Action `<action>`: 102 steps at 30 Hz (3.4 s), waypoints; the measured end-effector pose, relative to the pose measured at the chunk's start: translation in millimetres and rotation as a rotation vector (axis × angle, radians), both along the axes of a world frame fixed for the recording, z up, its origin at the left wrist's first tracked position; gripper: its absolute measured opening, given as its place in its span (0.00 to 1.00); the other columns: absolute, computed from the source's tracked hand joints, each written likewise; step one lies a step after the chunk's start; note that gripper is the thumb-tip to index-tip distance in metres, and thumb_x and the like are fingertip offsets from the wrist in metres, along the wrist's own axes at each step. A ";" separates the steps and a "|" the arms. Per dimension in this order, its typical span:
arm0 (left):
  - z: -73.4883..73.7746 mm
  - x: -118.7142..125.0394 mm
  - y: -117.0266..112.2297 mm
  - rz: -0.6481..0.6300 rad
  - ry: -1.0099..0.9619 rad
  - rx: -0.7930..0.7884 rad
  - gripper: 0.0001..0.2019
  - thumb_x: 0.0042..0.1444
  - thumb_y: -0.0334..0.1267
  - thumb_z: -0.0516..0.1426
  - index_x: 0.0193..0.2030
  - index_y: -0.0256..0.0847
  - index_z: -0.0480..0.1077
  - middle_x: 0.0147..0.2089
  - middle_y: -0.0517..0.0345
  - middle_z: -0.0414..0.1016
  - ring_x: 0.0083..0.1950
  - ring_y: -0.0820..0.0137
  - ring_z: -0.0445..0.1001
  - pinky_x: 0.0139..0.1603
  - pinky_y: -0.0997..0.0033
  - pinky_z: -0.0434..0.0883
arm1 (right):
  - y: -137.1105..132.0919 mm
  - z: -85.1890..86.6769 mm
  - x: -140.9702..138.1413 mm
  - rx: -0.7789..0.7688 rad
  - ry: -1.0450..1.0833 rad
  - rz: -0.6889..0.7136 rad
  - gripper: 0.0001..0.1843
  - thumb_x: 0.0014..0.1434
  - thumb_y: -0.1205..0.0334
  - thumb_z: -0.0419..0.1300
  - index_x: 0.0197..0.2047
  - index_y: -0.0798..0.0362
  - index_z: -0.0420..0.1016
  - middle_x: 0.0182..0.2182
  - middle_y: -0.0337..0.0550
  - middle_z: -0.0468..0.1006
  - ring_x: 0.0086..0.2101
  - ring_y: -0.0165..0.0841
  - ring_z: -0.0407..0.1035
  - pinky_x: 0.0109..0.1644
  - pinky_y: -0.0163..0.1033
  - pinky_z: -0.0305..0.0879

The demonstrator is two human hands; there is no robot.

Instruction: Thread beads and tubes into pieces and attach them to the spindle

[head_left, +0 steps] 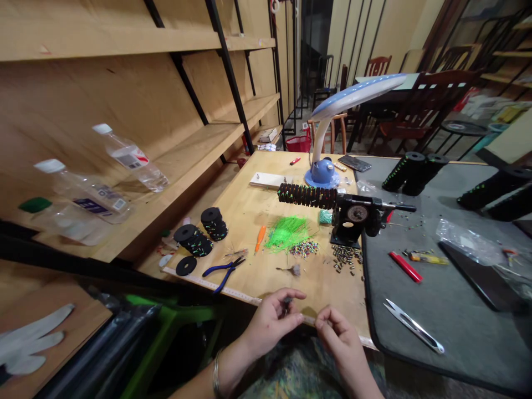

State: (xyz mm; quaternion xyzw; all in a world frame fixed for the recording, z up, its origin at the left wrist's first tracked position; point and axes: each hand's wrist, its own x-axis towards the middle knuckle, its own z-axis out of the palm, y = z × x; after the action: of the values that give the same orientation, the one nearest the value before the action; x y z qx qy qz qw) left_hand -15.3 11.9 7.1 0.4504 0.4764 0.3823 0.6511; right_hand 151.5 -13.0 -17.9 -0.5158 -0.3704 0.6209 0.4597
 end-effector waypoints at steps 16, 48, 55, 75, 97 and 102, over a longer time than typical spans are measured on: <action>13.7 12.3 6.4 0.063 0.288 0.209 0.07 0.52 0.38 0.60 0.28 0.37 0.75 0.29 0.54 0.76 0.30 0.68 0.71 0.32 0.73 0.66 | 11.5 31.6 19.0 0.319 -0.424 0.143 0.26 0.56 0.58 0.61 0.58 0.50 0.68 0.51 0.53 0.75 0.48 0.44 0.70 0.38 0.39 0.69; 28.8 100.2 126.3 -0.530 1.157 0.669 0.08 0.52 0.26 0.54 0.30 0.35 0.75 0.33 0.44 0.77 0.37 0.60 0.75 0.40 0.64 0.69 | 27.6 -36.3 19.3 0.012 0.166 -0.373 0.25 0.46 0.38 0.66 0.27 0.52 0.67 0.15 0.29 0.63 0.16 0.23 0.51 0.19 0.29 0.45; 18.0 107.3 130.7 -0.596 1.227 0.614 0.13 0.47 0.18 0.51 0.32 0.32 0.74 0.34 0.39 0.77 0.37 0.58 0.75 0.38 0.64 0.67 | 28.5 -34.4 22.1 0.045 0.194 -0.370 0.26 0.45 0.38 0.67 0.26 0.53 0.69 0.15 0.30 0.63 0.18 0.24 0.53 0.21 0.30 0.48; 15.2 30.1 37.9 -0.200 0.223 0.113 0.08 0.50 0.35 0.61 0.38 0.36 0.73 0.33 0.57 0.73 0.36 0.71 0.69 0.38 0.74 0.64 | 15.8 -27.3 13.3 -0.019 0.189 -0.304 0.25 0.44 0.38 0.67 0.28 0.52 0.68 0.13 0.28 0.61 0.14 0.22 0.50 0.18 0.28 0.44; -25.0 23.6 16.3 0.429 -0.395 -0.340 0.19 0.30 0.37 0.73 0.30 0.33 0.76 0.19 0.67 0.66 0.19 0.83 0.58 0.22 0.82 0.54 | 20.8 -13.5 -23.1 -0.026 0.050 -0.014 0.27 0.45 0.35 0.63 0.23 0.51 0.65 0.11 0.30 0.63 0.14 0.24 0.51 0.19 0.31 0.47; -26.9 21.7 16.0 0.462 -0.486 -0.439 0.21 0.30 0.35 0.74 0.33 0.34 0.75 0.19 0.69 0.65 0.18 0.83 0.58 0.22 0.81 0.57 | 23.6 -16.1 -28.5 -0.009 0.077 -0.004 0.25 0.47 0.38 0.64 0.23 0.52 0.66 0.12 0.30 0.64 0.15 0.25 0.54 0.21 0.31 0.49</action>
State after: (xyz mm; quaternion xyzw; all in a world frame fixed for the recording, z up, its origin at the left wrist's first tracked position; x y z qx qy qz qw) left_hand 6.4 27.9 -19.7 0.0781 0.4675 0.5030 0.7227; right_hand 122.9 10.7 -34.0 -0.4943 -0.3487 0.6409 0.4726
